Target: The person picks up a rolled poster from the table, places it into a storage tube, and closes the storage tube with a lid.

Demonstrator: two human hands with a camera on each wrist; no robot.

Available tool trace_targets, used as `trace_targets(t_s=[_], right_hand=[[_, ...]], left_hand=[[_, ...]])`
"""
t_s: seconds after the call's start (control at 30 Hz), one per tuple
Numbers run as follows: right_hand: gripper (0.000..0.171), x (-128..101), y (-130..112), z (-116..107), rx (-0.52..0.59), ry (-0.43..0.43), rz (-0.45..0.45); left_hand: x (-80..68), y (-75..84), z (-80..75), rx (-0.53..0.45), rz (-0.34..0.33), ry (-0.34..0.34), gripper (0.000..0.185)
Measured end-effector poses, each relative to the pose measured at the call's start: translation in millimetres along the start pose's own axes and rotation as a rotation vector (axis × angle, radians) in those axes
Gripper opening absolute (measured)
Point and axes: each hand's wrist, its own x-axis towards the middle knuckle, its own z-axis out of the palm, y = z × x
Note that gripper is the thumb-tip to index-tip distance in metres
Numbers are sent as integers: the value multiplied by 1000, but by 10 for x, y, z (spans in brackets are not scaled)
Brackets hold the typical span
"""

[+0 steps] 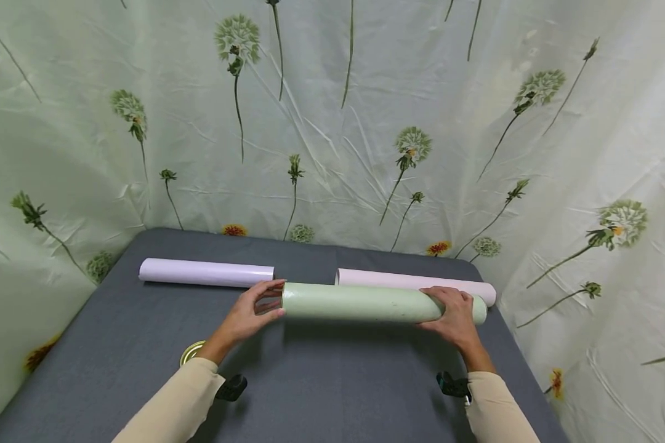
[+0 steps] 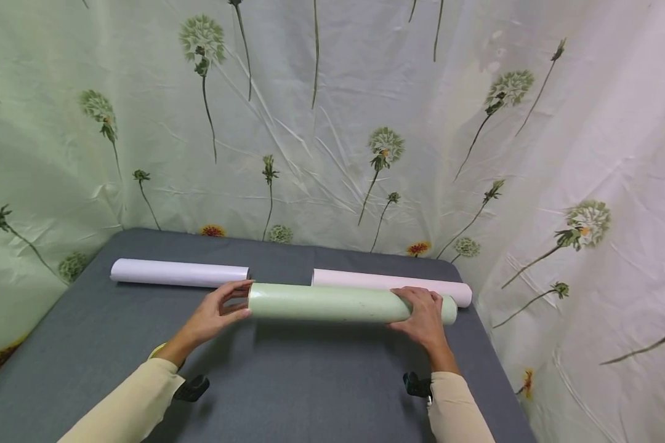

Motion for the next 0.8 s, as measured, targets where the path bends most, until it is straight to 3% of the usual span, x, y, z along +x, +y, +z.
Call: trace_targets(t_s=[0.2,0.47,0.8], right_hand=[[72,-8,-4,-2,2,1,6],[73,-22,0,-3,1,7,11],[72,-13,-12,10,-2,20,10]], left_hand=[[22,65,-27,100,11,-31,57],[104,221,-41,493,146,-75,56],[171,392,123,861,305,-28,61]])
